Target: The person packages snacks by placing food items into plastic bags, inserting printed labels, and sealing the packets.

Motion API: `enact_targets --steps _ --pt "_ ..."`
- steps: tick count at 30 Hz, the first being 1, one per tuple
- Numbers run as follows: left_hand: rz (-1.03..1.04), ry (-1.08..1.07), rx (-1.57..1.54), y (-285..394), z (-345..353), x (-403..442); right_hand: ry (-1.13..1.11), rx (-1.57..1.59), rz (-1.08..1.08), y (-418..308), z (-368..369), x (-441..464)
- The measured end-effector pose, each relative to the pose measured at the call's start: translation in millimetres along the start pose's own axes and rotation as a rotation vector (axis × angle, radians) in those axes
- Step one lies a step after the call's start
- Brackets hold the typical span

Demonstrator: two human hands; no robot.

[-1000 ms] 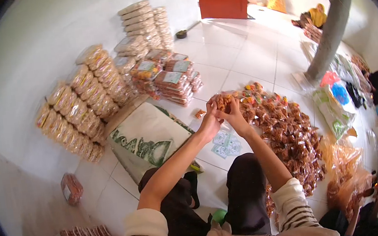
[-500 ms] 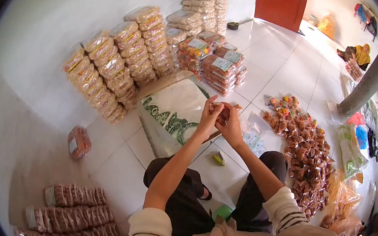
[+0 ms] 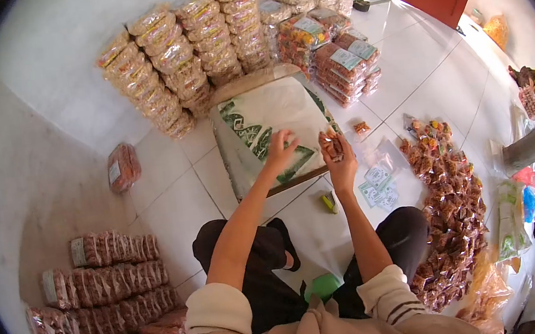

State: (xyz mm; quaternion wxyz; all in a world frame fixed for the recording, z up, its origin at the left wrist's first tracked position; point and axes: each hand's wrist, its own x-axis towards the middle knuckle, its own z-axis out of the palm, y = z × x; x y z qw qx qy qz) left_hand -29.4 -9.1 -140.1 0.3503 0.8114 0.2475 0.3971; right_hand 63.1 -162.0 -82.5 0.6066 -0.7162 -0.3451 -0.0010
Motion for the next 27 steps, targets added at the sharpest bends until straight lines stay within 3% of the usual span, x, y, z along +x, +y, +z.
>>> enact_targets --steps 1,3,7,9,16,20,24,25,27 --pt "-0.011 -0.001 0.003 -29.0 -6.2 -13.7 0.043 0.05 0.056 9.6 5.6 -5.8" --pt "-0.064 -0.299 0.223 -59.3 -19.9 -36.3 0.033 0.083 0.121 29.7 11.2 -15.3" --pt "-0.058 -0.214 0.3 -46.5 -12.1 -45.9 0.045 0.079 0.208 55.8 20.0 -26.0" --pt "0.1 -0.122 0.554 -23.1 -9.3 -44.3 0.061 0.104 0.231 60.1 23.8 -27.1" --pt "0.037 -0.095 0.506 -25.0 1.2 -42.0 0.075 0.125 0.162 45.7 33.4 -29.8" --pt "-0.057 0.039 0.28 -15.8 10.0 -28.7 -0.02 0.206 0.08 29.5 43.3 -41.3" --pt "0.01 0.134 0.144 2.5 11.2 -19.1 -0.122 0.011 -0.038 28.0 45.2 -40.5" --pt "0.008 0.145 0.182 4.6 12.8 -18.1 -0.052 -0.112 -0.062 42.1 48.9 -40.6" --pt "0.049 0.165 0.18 7.9 13.2 -17.4 -0.063 -0.091 0.051 57.0 46.6 -38.7"
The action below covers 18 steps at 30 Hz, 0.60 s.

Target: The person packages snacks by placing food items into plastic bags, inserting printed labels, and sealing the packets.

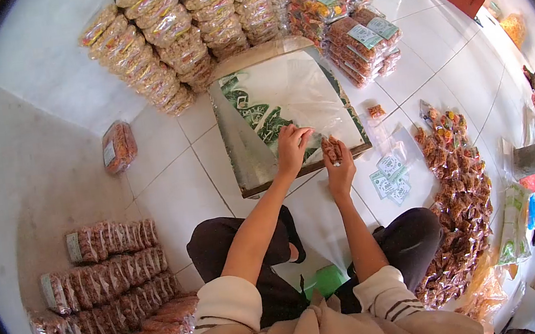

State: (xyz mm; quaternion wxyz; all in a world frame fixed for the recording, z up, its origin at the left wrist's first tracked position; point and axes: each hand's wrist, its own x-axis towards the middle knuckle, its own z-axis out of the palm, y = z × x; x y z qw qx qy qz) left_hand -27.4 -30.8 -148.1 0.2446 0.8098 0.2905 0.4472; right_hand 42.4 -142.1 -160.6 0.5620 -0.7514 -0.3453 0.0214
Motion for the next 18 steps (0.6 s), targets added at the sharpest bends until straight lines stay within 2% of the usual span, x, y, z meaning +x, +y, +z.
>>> enact_targets --steps 1,5,7,9,11,12,13,15,17,18 --pt "0.037 0.024 -0.004 2.5 1.0 0.4 -0.017 0.024 0.112 0.6 -2.4 2.3" --pt "-0.029 -0.017 -0.043 15.5 5.3 -8.5 -0.081 0.067 0.049 -16.6 -5.3 9.1" --pt "-0.074 0.011 -0.09 19.4 7.2 -16.4 -0.045 0.305 0.34 -10.6 3.9 12.3" --pt "-0.083 -0.016 -0.068 20.9 4.9 -23.4 -0.003 0.385 0.303 -1.2 3.3 22.7" --pt "-0.114 -0.026 -0.139 23.1 5.8 -29.0 0.02 0.745 0.543 7.8 3.3 28.9" --pt "-0.11 -0.028 -0.143 26.7 5.6 -30.7 -0.01 0.928 0.588 8.5 3.2 28.0" --pt "-0.112 0.011 -0.12 29.4 4.6 -31.7 -0.005 0.927 0.583 9.9 1.2 27.4" --pt "-0.112 0.052 -0.095 29.9 5.5 -30.7 -0.056 1.182 0.797 4.7 0.5 24.4" --pt "-0.407 0.081 -0.182 25.5 7.3 -29.6 -0.107 1.289 0.809 -6.0 -2.6 23.0" --pt "-0.407 0.081 -0.181 25.4 8.2 -28.3 -0.18 1.303 0.83 -5.9 -2.3 21.4"
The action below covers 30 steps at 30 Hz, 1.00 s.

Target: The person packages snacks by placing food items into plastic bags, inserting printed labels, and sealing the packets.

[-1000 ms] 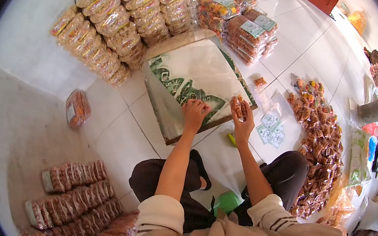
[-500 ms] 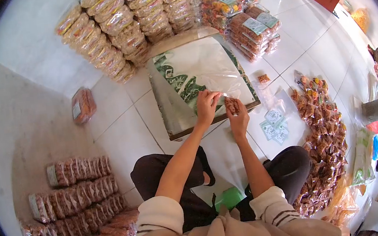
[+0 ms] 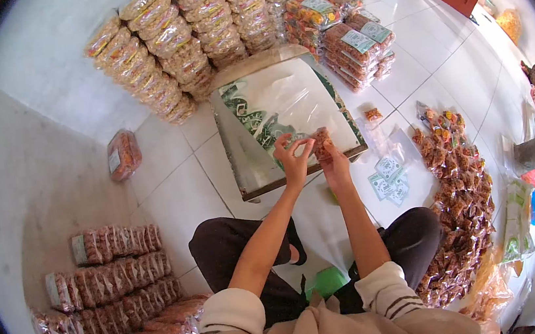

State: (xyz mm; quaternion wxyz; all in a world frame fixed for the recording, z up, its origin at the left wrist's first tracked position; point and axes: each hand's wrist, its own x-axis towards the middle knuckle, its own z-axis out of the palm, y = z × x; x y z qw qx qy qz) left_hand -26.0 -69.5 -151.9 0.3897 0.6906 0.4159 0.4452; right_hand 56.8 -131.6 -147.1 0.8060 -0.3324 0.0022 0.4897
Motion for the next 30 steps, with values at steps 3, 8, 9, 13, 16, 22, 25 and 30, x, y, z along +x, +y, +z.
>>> enact_targets --steps 3,8,9,13,16,22,25,30 --pt "-0.085 0.094 0.275 8.3 5.8 2.5 -0.058 -0.008 0.058 3.2 -0.9 -2.8" --pt "-0.307 -0.002 -0.349 5.7 10.8 12.1 -0.111 -0.169 0.016 12.0 -4.7 -6.1" --pt "-0.308 -0.002 -0.348 14.1 7.3 12.2 -0.054 -0.407 -0.124 11.1 0.4 -10.0" --pt "-0.461 -0.335 -0.604 39.6 -4.1 10.7 0.044 -1.396 -0.977 3.1 1.8 -17.7" --pt "-0.402 -0.436 -0.466 46.5 -9.0 8.1 0.096 -1.341 -0.985 -2.8 -0.1 -18.9" --pt "-0.599 -0.62 -0.487 15.4 -7.6 21.0 0.073 -1.092 -0.789 -6.3 1.2 -15.3" --pt "-0.597 -0.363 -0.519 22.7 -11.7 16.5 0.007 -1.178 -0.829 2.5 0.1 -15.1" --pt "-0.225 -0.492 -0.307 25.2 -15.6 8.5 -0.157 -0.756 -0.673 6.7 3.1 -6.9"
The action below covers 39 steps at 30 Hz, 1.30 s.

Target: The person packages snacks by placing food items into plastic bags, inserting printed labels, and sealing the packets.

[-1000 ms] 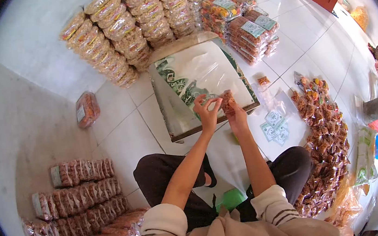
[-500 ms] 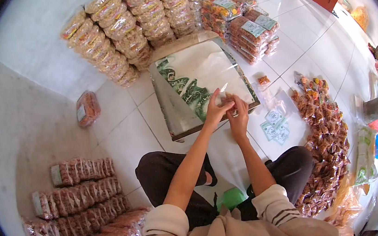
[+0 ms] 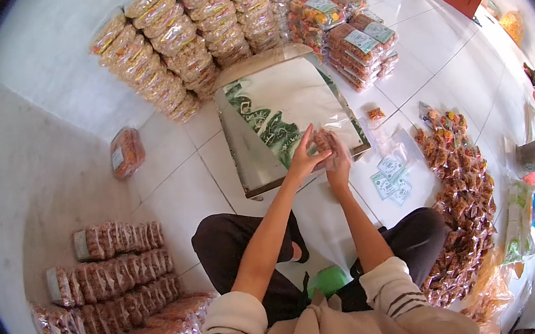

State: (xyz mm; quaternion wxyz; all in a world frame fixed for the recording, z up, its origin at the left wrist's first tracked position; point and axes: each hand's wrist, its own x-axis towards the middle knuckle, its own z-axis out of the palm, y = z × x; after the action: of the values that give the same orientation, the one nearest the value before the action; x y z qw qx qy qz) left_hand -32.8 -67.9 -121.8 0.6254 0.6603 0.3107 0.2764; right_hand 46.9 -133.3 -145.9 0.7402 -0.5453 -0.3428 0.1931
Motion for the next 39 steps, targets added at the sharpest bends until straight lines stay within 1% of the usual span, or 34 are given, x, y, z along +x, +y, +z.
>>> enact_targets --steps 1,2,3,4,5,6,7,8,9,10,11,12,13,14,15,16,17,18,19,20,22,24,25,26,27,28,30,31,33,34,35,36,37,39 --pt "0.04 -0.058 0.001 -11.3 -1.3 0.7 0.0 0.003 0.003 -0.5 0.4 1.3" --pt "0.209 -0.008 0.135 -23.2 -3.0 2.7 0.031 -0.199 -0.002 -1.2 1.1 2.7" --pt "0.21 -0.004 0.139 -18.0 -6.1 -2.2 0.06 -0.399 -0.009 -0.9 1.8 5.4" --pt "0.021 -0.066 -0.035 -8.8 -9.8 -10.8 0.009 -0.499 0.117 1.9 1.8 10.1" --pt "-0.169 -0.125 -0.21 0.6 -12.4 -18.9 0.004 -0.493 0.117 5.0 3.7 12.4" --pt "-0.076 -0.069 -0.071 4.3 -11.9 -24.1 0.005 -0.49 0.084 8.4 5.7 13.8" --pt "-0.078 -0.063 -0.068 8.4 -12.6 -26.6 0.007 -0.486 0.053 8.7 8.0 15.3" --pt "-0.164 -0.067 0.073 12.4 -12.9 -29.3 0.003 -0.483 0.056 19.8 7.8 17.2" --pt "-0.206 -0.068 0.145 11.7 -12.3 -31.9 -0.02 -0.353 0.063 44.3 4.8 19.9" --pt "-0.248 -0.072 0.217 7.3 -11.8 -33.9 -0.042 -0.222 0.069 47.7 7.8 23.4" --pt "-0.1 -0.029 0.159 1.8 -9.2 -42.2 -0.043 -0.218 0.068 51.0 11.1 26.2" --pt "0.047 0.013 0.1 -3.7 -8.0 -48.7 -0.024 0.275 0.195 38.1 19.0 28.5" --pt "0.045 0.015 0.102 -1.0 -8.0 -53.2 -0.002 0.769 0.319 35.3 22.8 29.0" --pt "0.002 0.011 -0.071 2.0 -8.0 -57.2 -0.003 0.771 0.322 32.0 24.9 29.3" --pt "-0.04 0.008 -0.244 2.6 -9.1 -59.1 -0.063 0.282 0.175 32.5 25.4 29.5" --pt "-0.041 0.012 -0.244 3.4 -13.7 -59.8 -0.101 0.038 0.101 32.7 25.4 28.6" --pt "-0.134 -0.057 -0.159 4.7 -20.4 -59.3 -0.123 -0.204 0.023 32.9 25.4 27.7" --pt "-0.226 -0.128 -0.074 4.9 -24.1 -56.8 -0.098 -0.226 0.013 24.6 24.5 22.9" --pt "-0.225 -0.129 -0.075 0.4 -26.6 -47.1 -0.083 -0.241 0.009 21.1 25.0 18.3" --pt "-0.426 -0.017 0.025 -4.0 -29.5 -31.8 -0.068 -0.255 0.005 18.4 25.4 13.7" --pt "-0.628 0.091 0.12 -2.4 -23.7 -14.3 -0.098 0.167 0.14 14.3 28.9 4.4" --pt "-0.433 0.556 -0.429 -1.2 -9.4 -0.8 -0.136 0.2 0.185 1.1 28.8 -5.3" --pt "-0.43 0.552 -0.434 -7.8 -8.0 2.6 -0.115 0.345 0.275 3.5 28.5 -8.6" --pt "-0.271 0.405 -0.299 -13.9 -8.3 4.2 -0.081 0.489 0.363 2.6 29.1 -11.5" --pt "-0.112 0.258 -0.162 -14.9 -8.2 4.3 -0.081 0.488 0.362 2.0 27.8 -9.7" --pt "-0.112 0.258 -0.161 -16.4 -6.5 2.9 -0.121 0.555 0.364 1.4 25.7 -7.8" --pt "-0.03 0.185 -0.006 -18.5 -3.1 -5.6 -0.163 0.627 0.375 -0.7 24.9 -3.9" --pt "-0.033 0.19 -0.004 -18.2 -2.1 -11.0 -0.156 0.607 0.329 -2.5 25.6 1.4" --pt "-0.187 0.231 -0.066 -16.5 1.0 -20.2 -0.149 0.592 0.282 2.0 27.4 10.3" --pt "-0.163 0.387 -0.028 -16.9 6.8 -24.6 -0.16 0.313 0.177 10.3 29.1 12.7" --pt "-0.162 0.389 -0.025 -17.1 4.4 -28.7 -0.168 0.035 0.069 17.8 30.8 14.2" --pt "-0.135 0.377 -0.009 -18.6 0.6 -32.1 -0.169 0.039 0.069 15.1 33.3 15.4" --pt "-0.109 0.365 0.007 -20.0 -3.0 -34.8 -0.152 0.017 0.014 12.1 34.6 16.2" --pt "-0.116 0.342 0.002 -18.4 -8.5 -37.8 -0.136 -0.005 -0.043 11.3 36.5 18.7"
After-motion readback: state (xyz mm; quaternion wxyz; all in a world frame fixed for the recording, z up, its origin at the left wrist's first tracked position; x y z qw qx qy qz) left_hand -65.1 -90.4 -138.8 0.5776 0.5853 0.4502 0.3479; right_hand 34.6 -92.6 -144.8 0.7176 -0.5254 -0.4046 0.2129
